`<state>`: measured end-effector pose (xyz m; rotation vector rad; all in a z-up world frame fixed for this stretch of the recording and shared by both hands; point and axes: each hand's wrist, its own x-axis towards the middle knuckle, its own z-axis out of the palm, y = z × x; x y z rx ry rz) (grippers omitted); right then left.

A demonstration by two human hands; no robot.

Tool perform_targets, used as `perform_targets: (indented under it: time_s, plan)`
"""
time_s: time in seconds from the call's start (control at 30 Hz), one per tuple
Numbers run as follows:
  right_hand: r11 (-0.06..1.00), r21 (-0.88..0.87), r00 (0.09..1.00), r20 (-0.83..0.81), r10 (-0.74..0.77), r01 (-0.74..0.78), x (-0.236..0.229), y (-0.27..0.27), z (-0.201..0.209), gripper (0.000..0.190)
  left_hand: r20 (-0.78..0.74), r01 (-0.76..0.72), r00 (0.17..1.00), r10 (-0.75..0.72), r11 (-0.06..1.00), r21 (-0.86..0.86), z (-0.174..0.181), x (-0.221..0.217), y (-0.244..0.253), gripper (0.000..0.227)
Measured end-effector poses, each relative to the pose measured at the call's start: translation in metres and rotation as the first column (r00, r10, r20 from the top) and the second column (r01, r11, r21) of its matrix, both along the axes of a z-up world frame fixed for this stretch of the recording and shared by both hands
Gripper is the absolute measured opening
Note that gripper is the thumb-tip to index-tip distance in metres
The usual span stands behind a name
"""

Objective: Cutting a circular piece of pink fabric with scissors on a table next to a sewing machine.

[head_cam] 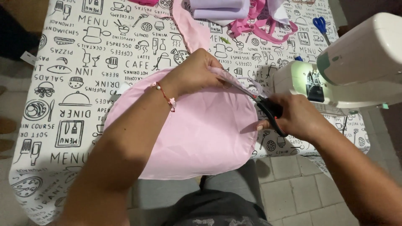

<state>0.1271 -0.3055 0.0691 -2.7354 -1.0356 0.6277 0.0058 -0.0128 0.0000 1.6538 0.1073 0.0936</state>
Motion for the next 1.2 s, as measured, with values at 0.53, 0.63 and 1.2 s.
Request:
perform_targets:
  time_s: [0.53, 0.63, 1.2]
  plan:
    - [0.999, -0.031, 0.997, 0.065, -0.030, 0.032, 0.023, -0.039, -0.030, 0.059, -0.175, -0.039, 0.961, 0.215, 0.728, 0.684, 0.031, -0.013, 0.045, 0.043]
    - [0.985, -0.088, 0.988, -0.026, -0.150, 0.147, 0.006, -0.035, -0.024, 0.050, -0.103, -0.054, 0.969, 0.225, 0.599, 0.799, 0.006, -0.009, 0.052, 0.058]
    - [0.988, 0.058, 0.988, -0.062, -0.141, 0.145, -0.006, -0.039, -0.030, 0.068, 0.014, -0.243, 0.969, 0.245, 0.952, 0.184, -0.017, -0.026, -0.007, 0.019]
